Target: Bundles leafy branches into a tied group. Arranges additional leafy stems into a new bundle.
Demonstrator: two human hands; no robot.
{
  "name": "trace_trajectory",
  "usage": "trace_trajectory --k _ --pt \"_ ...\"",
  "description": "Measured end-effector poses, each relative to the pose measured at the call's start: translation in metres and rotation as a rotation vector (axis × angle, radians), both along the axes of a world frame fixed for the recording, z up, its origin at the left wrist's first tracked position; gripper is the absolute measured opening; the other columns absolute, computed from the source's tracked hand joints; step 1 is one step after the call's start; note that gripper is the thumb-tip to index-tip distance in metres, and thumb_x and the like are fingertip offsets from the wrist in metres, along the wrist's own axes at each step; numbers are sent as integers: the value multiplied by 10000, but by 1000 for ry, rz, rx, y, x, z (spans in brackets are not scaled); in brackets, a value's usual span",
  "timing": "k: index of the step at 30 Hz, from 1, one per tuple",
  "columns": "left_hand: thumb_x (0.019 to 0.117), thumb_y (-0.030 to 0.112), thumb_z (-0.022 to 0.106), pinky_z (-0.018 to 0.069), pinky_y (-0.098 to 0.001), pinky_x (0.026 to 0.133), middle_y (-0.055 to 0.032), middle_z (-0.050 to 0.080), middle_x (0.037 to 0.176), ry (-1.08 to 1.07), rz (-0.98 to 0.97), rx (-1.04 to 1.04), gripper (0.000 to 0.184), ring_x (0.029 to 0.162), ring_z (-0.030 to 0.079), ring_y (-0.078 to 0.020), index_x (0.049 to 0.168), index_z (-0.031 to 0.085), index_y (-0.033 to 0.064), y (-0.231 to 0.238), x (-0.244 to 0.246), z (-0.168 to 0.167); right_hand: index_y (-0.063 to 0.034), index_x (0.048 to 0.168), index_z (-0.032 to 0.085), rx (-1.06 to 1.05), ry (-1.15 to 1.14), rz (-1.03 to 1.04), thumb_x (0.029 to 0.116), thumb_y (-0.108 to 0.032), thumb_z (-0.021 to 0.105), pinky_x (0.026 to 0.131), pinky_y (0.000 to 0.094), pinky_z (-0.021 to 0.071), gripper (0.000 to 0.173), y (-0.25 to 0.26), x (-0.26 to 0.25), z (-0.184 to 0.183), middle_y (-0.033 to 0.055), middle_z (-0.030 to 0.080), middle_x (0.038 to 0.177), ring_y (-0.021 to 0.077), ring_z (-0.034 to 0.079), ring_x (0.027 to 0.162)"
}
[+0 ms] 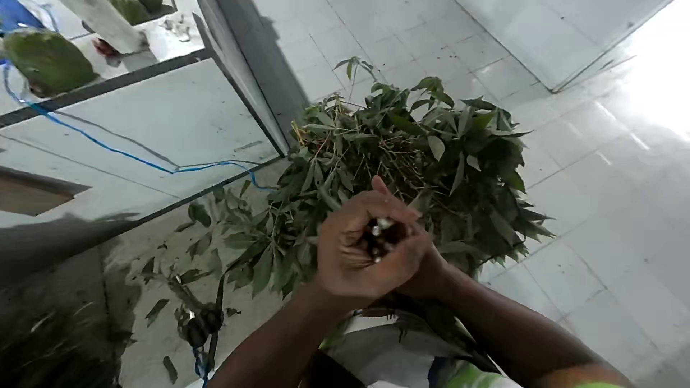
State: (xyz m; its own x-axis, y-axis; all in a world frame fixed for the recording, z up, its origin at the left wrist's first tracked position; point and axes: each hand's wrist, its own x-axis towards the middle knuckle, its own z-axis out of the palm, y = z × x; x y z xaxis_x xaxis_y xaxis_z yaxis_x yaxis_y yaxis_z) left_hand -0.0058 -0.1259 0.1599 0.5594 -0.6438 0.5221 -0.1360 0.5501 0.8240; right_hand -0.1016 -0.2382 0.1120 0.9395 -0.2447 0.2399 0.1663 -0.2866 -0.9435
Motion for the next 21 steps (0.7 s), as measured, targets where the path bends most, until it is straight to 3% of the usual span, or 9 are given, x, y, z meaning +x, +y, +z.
trace_trajectory --k 2,3,4,6,7,9,12,16,21 --pt "751 459 876 612 -388 855 -94 677 1213 107 -174 73 776 1032 680 -214 1355 570 81 -14 5 -2 -90 1347 553 68 5 -36 800 -279 854 855 239 600 652 -18 -11 -1 -44 703 1058 -16 667 949" --pt "767 567 813 586 -441 949 -107 596 1377 139 -251 86 905 1183 628 -262 1462 474 97 -22 11 -5 -82 1338 574 55 -7 -42 811 -254 852 888 260 611 620 -31 -18 -3 -34 713 1097 8 680 986" --pt "862 632 684 583 -477 966 -125 542 1447 124 -267 90 870 1238 605 -300 1491 430 86 -31 21 -12 -90 1348 585 67 -25 -44 814 -239 859 900 297 624 619 -46 -28 -6 -15 724 1119 52 699 997" --pt "1075 413 426 647 -486 826 -185 611 1347 -65 -118 187 534 1078 700 -318 1396 494 -9 -49 49 -35 -112 1373 582 173 -74 -25 837 -241 849 819 335 634 613 -78 -54 -10 22 731 1033 122 711 890" --pt "1101 300 425 657 -429 787 -154 683 1209 -239 31 317 419 962 731 -243 1315 567 -31 -59 67 -51 -119 1328 601 224 -99 -47 831 -220 849 763 341 632 565 -93 -71 -7 31 723 959 141 704 821" --pt "1054 237 576 619 -358 786 -64 724 1022 -522 295 650 251 859 707 -135 1173 686 46 -79 97 -86 -164 1232 622 243 -124 -158 824 -197 830 714 317 602 459 -119 -106 6 -4 687 883 123 670 761" --pt "1017 200 606 562 -465 956 -104 717 1109 -754 338 907 201 1054 690 -248 1126 716 72 -113 124 -127 -244 1204 632 182 -160 -335 829 -213 791 735 294 573 409 -151 -154 19 -66 676 850 94 653 751" --pt "990 77 598 503 -524 1049 -128 686 1227 -991 125 997 207 1244 600 -338 1144 736 90 -166 130 -164 -236 1229 633 204 -226 -449 813 -145 761 739 308 592 445 -172 -194 14 -41 702 843 130 679 739" --pt "913 83 696 473 -629 993 -165 618 1325 -1127 123 1138 310 1290 534 -409 1208 719 175 -191 136 -188 -219 1277 607 236 -238 -508 823 -148 777 746 315 602 489 -176 -210 5 -32 709 871 142 688 751"
